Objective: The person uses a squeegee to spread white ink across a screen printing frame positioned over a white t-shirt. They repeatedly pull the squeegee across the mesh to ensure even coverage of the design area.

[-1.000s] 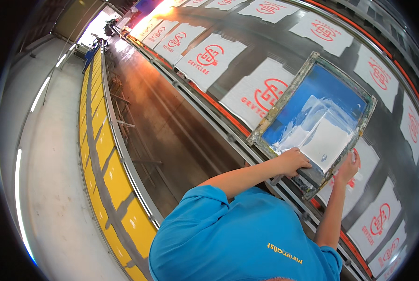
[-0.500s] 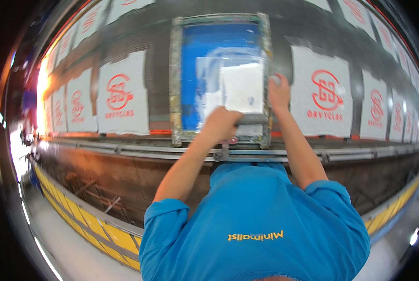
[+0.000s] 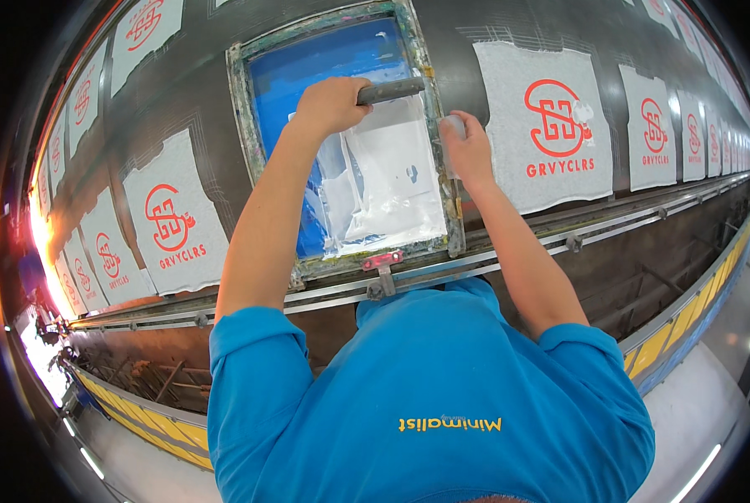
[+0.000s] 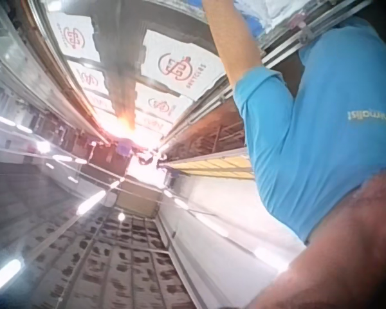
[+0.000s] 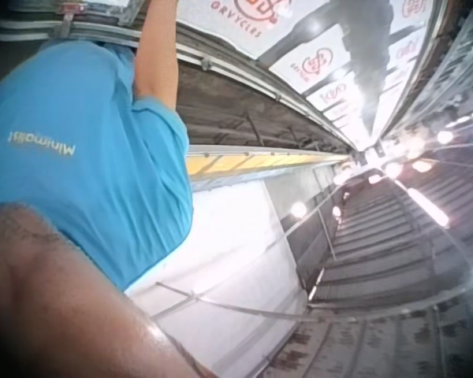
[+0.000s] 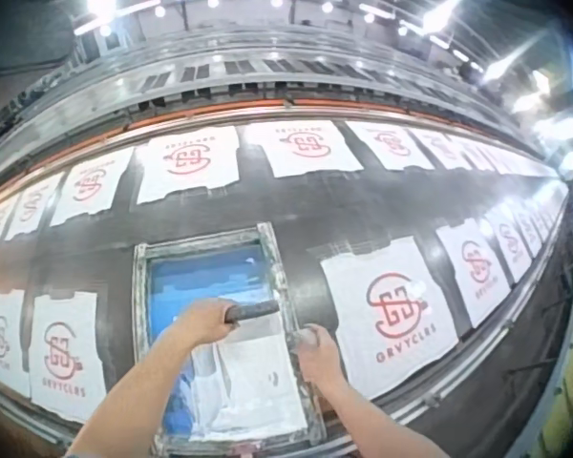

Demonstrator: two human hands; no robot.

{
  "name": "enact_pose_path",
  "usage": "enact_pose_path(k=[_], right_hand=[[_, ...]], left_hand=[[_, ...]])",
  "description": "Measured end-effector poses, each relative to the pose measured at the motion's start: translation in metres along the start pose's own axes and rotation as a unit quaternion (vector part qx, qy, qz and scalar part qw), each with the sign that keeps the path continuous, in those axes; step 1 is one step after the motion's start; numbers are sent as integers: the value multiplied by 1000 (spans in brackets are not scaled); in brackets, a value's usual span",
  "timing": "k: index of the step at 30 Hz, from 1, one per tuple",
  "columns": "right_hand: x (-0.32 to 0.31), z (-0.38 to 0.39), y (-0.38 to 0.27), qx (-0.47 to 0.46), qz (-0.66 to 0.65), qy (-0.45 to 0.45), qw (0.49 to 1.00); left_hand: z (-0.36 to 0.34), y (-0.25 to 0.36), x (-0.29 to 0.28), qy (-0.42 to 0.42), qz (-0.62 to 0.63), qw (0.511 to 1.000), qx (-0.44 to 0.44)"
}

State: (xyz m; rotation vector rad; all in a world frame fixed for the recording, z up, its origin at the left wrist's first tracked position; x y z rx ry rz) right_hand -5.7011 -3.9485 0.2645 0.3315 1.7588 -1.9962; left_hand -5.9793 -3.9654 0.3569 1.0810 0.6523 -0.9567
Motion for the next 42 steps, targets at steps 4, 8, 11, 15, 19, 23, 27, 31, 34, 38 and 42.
enact_pose_path(k=[4,8,11,15,19,23,27,31,34,38,42], right_hand=[[3,-36,-97,-367,128,52,920],[35,-66,-138,-301,333,-263,854],[48,-59,-116,-338,346,-205,851],[16,40,-65,-427,275,-131,852],[-15,100,-49,-392,261,-193,861],[-11,52,-75,-339,313,-320,827],[26,-45,-115,-343,341,-279,829],[47,-68,-121,-338,330,-213,855],[30,-21,-89,-398,309,-191,843],[-4,73,-44,-406,287,-163,852],[-33,121,-45,-410,224,-217,857]], left_hand=[[0,-11,5,13,-24,1000,4],[0,0,-9,5,-33,999,-26],[15,6,10,31,-48,998,-20],[96,29,80,121,-46,990,48],[153,61,104,75,12,996,42],[108,46,56,-164,74,983,-44],[24,3,2,-84,12,996,1],[5,4,-2,11,-46,996,-77],[47,30,31,38,-71,994,-73],[128,66,92,73,-19,996,-45],[175,77,122,123,-1,992,4]])
Point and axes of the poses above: each hand's wrist, its own z-axis away from the middle knuckle, its own x-axis out of the palm, y = z × x, the point moved 1 cm from there along -z, towards the middle knuckle, and after that the axes turned 2 degrees about x, right-handed, at the moved point
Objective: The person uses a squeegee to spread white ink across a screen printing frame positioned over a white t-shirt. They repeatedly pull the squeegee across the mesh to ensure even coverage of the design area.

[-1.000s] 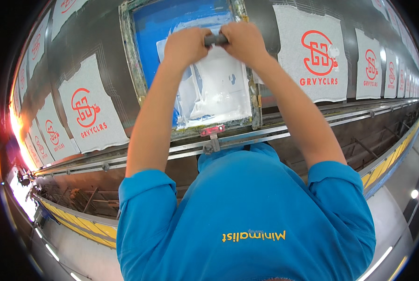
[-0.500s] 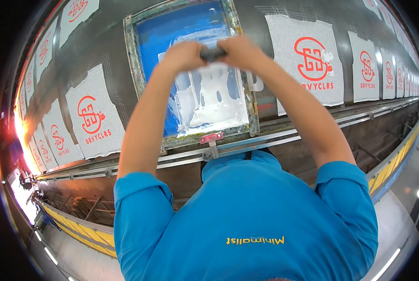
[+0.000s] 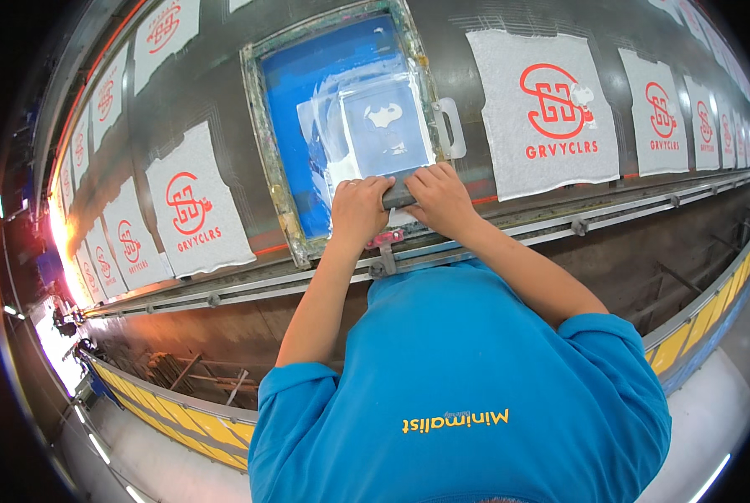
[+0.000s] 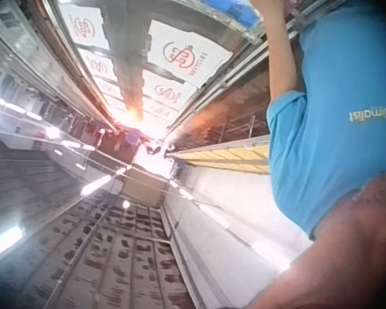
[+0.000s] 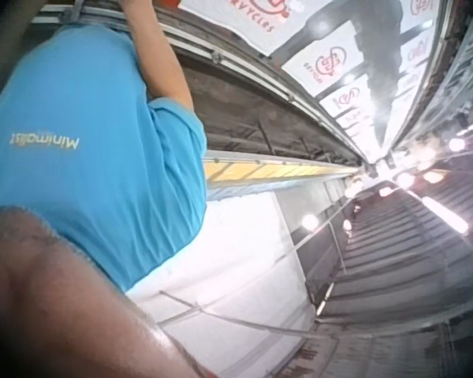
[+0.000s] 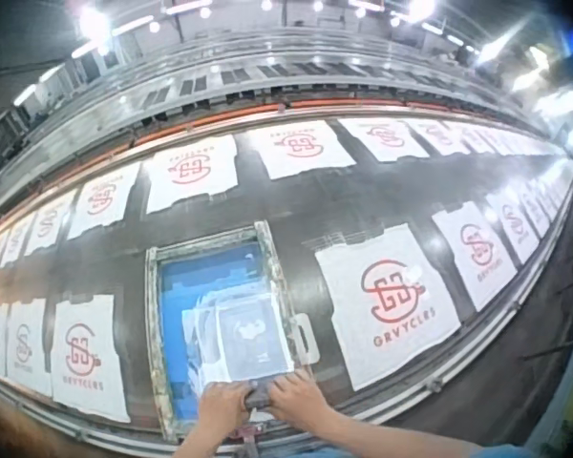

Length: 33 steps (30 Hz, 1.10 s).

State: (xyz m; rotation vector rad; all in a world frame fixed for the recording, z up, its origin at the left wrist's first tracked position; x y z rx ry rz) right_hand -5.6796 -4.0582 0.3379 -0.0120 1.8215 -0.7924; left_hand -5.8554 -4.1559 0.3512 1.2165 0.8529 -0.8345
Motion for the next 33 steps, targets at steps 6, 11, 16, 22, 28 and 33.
enact_pose_path(k=[6,11,16,22,28,33], right_hand=[[-22,-37,81,223,-85,210,948],[27,-56,123,376,-146,239,883],[14,-63,104,425,-202,212,857],[5,-58,91,395,-157,271,864],[-9,-55,79,384,-184,292,857],[-9,-58,79,357,-185,285,870]], left_hand=[[19,3,4,20,11,998,61],[32,18,11,1,15,997,71],[-44,-6,-38,-75,-5,993,96],[-131,-29,-94,-28,-72,992,101],[-88,-23,-54,109,-13,987,114],[38,15,10,112,-32,990,84]])
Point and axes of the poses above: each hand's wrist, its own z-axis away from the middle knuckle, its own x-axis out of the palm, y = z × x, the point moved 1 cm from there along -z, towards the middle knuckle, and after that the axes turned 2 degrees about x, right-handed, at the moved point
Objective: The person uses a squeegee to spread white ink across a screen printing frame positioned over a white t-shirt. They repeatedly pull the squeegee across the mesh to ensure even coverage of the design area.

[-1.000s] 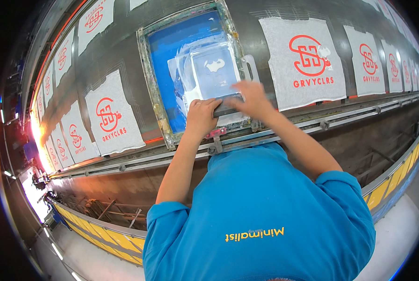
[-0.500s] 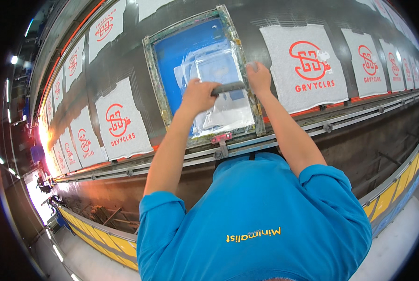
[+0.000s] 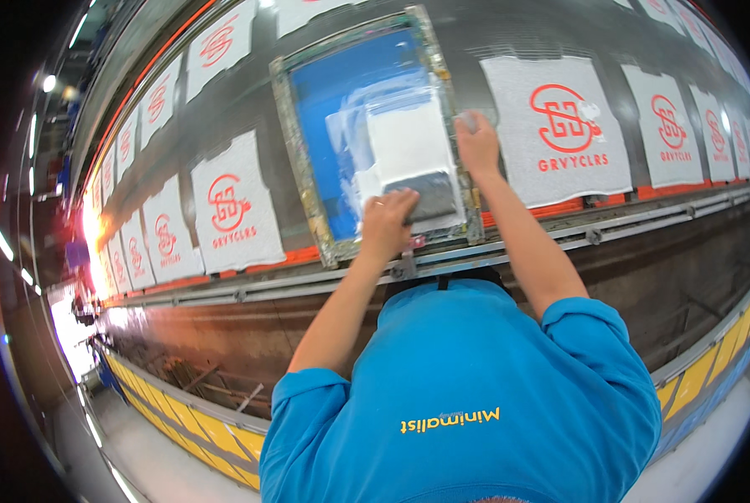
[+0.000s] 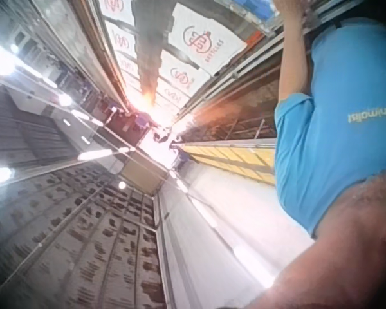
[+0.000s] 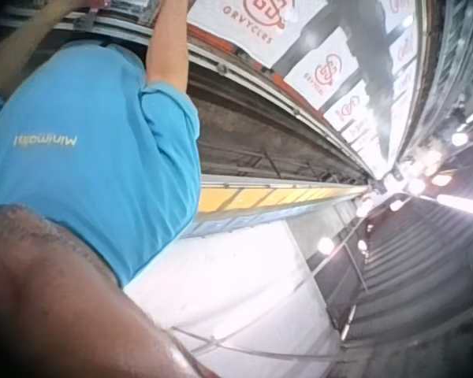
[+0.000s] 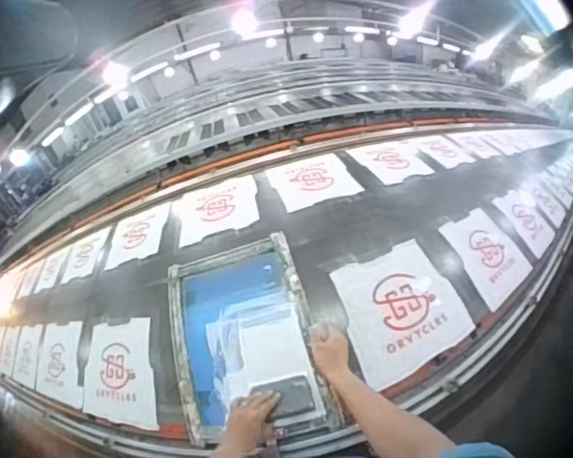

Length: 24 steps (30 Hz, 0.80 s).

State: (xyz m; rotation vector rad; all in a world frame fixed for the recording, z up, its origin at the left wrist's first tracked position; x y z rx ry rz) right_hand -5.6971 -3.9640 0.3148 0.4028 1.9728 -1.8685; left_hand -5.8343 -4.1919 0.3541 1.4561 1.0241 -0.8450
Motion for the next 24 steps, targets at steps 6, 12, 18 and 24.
enact_pose_path(k=[6,12,18,24], right_hand=[[-2,6,-61,-27,9,-37,999],[96,73,-121,25,-4,-75,997],[275,169,-131,-86,-22,-19,996],[375,239,-203,97,-147,-58,983]], left_hand=[[46,6,-40,34,68,997,-20],[95,-107,-91,71,41,996,-20],[153,-293,-151,64,-39,997,21],[190,-416,-216,-85,-7,996,2]])
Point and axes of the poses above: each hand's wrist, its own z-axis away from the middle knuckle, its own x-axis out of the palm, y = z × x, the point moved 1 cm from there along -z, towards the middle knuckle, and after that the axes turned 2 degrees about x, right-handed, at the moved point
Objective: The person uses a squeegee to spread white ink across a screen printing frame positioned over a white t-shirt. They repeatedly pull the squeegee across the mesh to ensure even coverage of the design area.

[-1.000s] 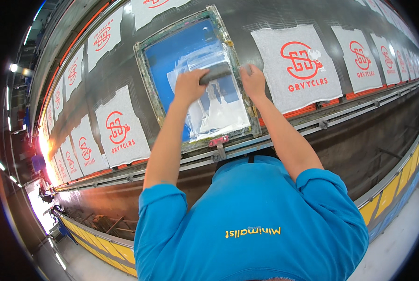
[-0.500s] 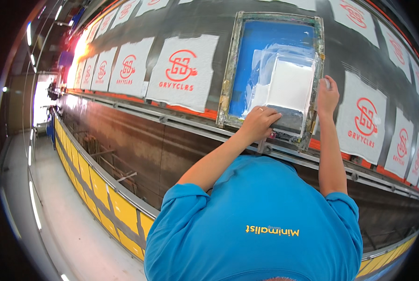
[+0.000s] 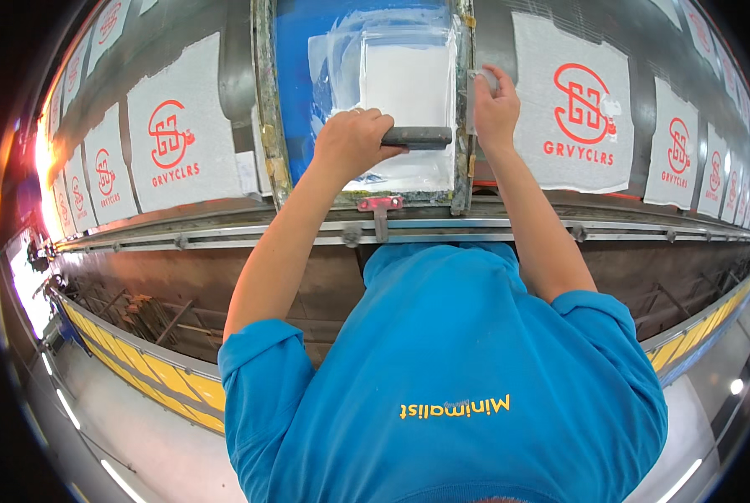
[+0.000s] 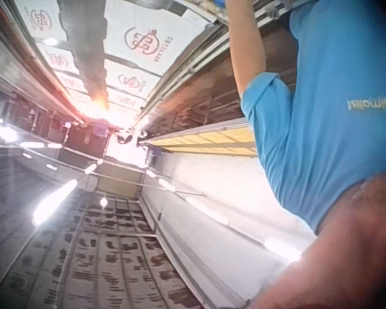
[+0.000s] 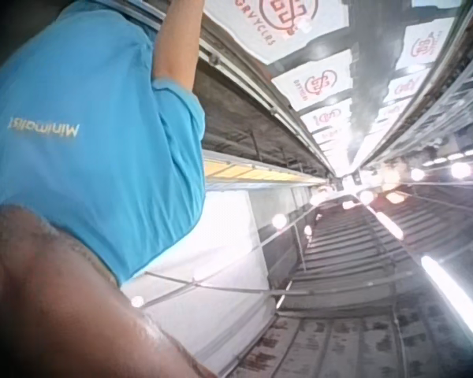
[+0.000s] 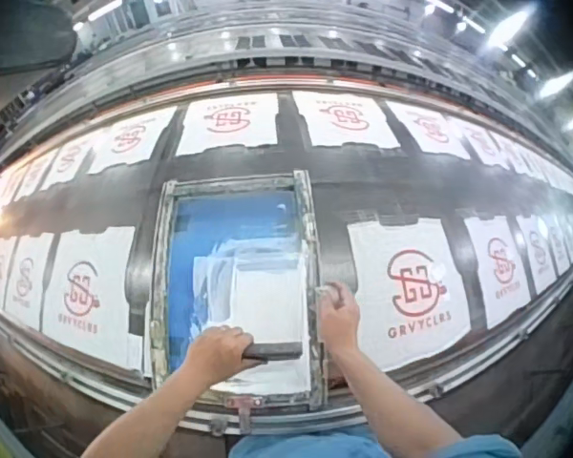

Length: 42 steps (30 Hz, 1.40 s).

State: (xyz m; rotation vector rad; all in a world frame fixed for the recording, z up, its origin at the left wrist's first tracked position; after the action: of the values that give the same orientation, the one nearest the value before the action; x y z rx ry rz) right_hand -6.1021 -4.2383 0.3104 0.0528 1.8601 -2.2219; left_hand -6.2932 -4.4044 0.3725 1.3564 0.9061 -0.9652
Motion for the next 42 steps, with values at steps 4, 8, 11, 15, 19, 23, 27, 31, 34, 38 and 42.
enact_pose_path(k=[4,8,11,15,19,23,27,31,34,38,42], right_hand=[[10,-1,29,-69,116,37,990],[25,1,22,-44,152,23,987],[29,3,16,-31,181,19,983],[29,9,18,-46,179,20,983],[30,4,11,-8,174,18,985],[31,9,13,-9,174,26,984],[33,16,4,17,182,9,983],[28,-1,28,-24,191,45,980],[49,-32,-34,-389,295,105,867],[92,-76,-78,-455,368,-147,797],[101,-57,-62,-413,397,-163,803]], left_hand=[[7,-12,7,-86,27,995,-34],[0,-37,18,-227,57,971,-57],[-13,-49,19,-302,126,938,-110],[-29,-59,6,-320,146,928,-119],[-60,-56,-28,-205,40,973,-101],[-92,-81,-31,11,-44,999,-17],[-122,-109,-20,83,-82,993,16],[-126,-105,-15,73,-94,993,6],[-123,-108,-14,37,-74,996,-23],[-134,-103,-32,6,-56,998,-43],[-113,-93,-18,69,-94,993,-37]])
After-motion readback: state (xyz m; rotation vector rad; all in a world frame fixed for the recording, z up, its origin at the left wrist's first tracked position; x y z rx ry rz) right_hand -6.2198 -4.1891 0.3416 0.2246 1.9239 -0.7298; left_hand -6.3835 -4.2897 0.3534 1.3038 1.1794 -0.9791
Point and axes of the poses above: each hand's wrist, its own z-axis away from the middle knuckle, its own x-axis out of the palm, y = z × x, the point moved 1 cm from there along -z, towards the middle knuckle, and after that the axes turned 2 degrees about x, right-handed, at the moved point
